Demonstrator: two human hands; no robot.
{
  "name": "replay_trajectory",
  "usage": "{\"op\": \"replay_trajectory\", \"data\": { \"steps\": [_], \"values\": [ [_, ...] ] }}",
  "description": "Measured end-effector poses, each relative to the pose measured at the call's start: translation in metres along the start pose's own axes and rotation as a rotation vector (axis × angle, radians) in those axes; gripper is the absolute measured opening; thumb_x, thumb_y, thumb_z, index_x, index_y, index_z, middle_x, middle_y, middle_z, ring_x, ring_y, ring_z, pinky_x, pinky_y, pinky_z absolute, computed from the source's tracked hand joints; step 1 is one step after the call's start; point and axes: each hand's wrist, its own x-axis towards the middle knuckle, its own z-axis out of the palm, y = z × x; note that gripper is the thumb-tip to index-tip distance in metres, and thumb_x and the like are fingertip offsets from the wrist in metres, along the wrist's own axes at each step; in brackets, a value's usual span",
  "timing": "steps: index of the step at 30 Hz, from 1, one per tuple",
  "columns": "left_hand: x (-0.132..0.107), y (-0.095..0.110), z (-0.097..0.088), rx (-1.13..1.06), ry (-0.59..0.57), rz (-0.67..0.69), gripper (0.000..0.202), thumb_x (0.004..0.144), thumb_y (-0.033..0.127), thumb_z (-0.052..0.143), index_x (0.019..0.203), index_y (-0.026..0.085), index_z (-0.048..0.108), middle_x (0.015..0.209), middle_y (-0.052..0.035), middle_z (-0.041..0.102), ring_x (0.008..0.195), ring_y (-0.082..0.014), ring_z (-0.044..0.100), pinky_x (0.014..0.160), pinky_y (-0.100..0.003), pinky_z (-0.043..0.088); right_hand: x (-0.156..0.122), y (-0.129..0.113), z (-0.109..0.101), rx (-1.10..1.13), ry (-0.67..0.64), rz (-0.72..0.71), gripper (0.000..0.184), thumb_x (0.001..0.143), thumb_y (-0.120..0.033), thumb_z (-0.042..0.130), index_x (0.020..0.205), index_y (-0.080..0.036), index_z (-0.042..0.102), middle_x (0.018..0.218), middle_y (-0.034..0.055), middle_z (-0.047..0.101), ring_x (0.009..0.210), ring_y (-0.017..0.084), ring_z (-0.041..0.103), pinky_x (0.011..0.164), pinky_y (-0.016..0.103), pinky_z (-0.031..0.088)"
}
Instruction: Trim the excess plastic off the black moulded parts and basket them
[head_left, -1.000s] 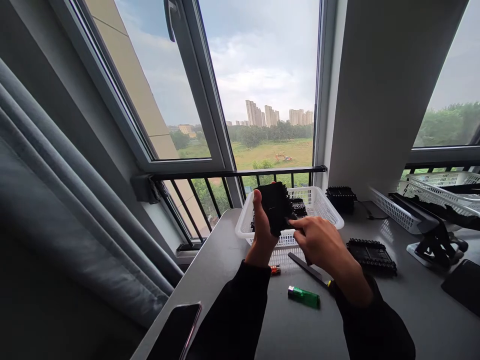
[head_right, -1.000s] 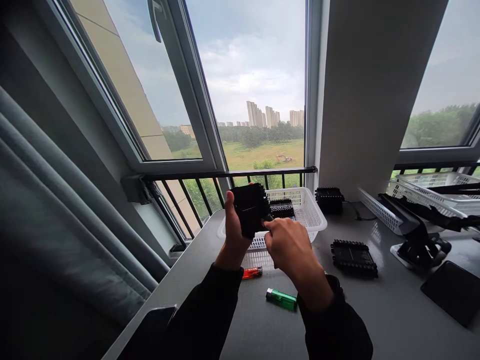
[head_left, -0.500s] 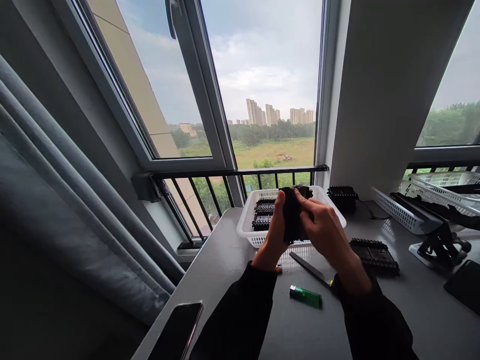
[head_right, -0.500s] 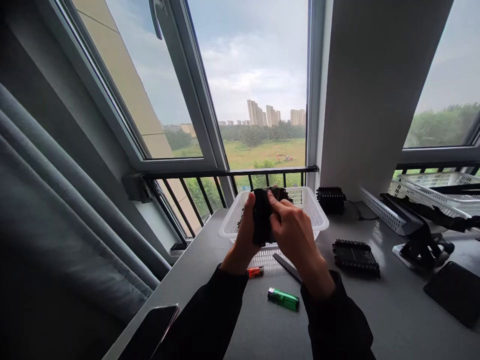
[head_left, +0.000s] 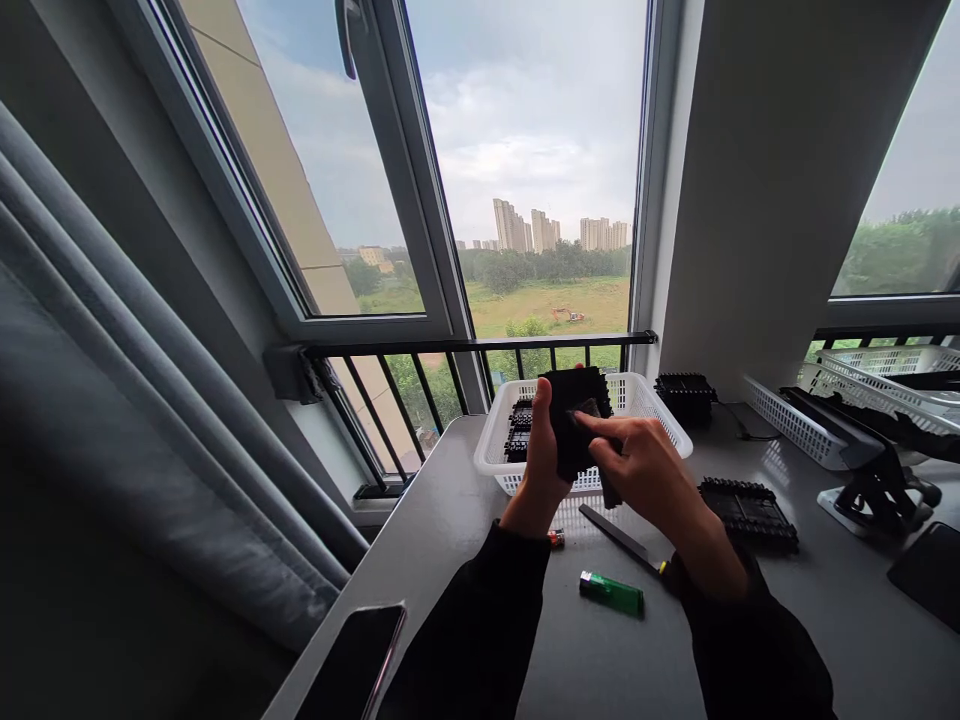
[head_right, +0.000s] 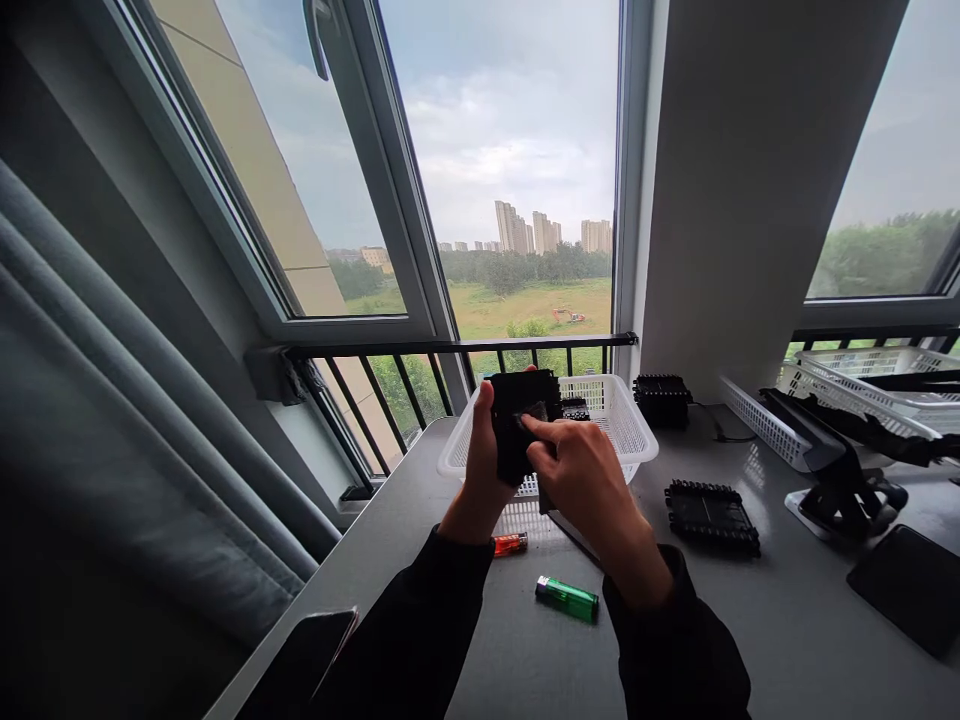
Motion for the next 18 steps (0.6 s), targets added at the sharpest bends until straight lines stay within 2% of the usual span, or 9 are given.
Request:
{"op": "replay_trajectory", "data": {
  "steps": [5, 12, 18],
  "values": [
    [0.0, -0.002, 0.002, -0.009, 0.065, 0.03, 0.053, 0.079, 0.057, 0.062, 0.109, 0.014, 0.068, 0.089, -0.0069, 0.073, 0.077, -0.0186, 0.07, 0.071, -0.027, 0.054, 0.0, 0.001, 0.002, -0.091, 0.041, 0.11, 0.04, 0.089, -0.02, 0.047, 0.124, -0.026, 0.066, 0.113, 0.0055, 0.071, 0.102, 0.021, 0.066, 0.088, 0.031, 0.048],
    [0.002, 0.009, 0.0, -0.061, 0.09, 0.049, 0.048, 0.083, 0.056, 0.058, 0.104, 0.014, 0.069, 0.085, -0.0061, 0.073, 0.073, -0.0172, 0.069, 0.07, -0.027, 0.054, -0.002, -0.004, 0.007, -0.173, -0.139, 0.072, 0.046, 0.09, -0.02, 0.047, 0.134, -0.026, 0.056, 0.105, 0.0077, 0.073, 0.097, 0.022, 0.066, 0.08, 0.031, 0.047],
    [0.0, 0.021, 0.0, -0.049, 0.105, 0.05, 0.048, 0.084, 0.057, 0.055, 0.105, 0.016, 0.069, 0.087, -0.0055, 0.073, 0.072, -0.0164, 0.069, 0.068, -0.026, 0.054, -0.007, -0.011, 0.005, -0.204, -0.231, 0.014, 0.045, 0.09, -0.017, 0.047, 0.133, -0.024, 0.058, 0.103, 0.0083, 0.074, 0.093, 0.021, 0.067, 0.079, 0.03, 0.046]
  ]
}}
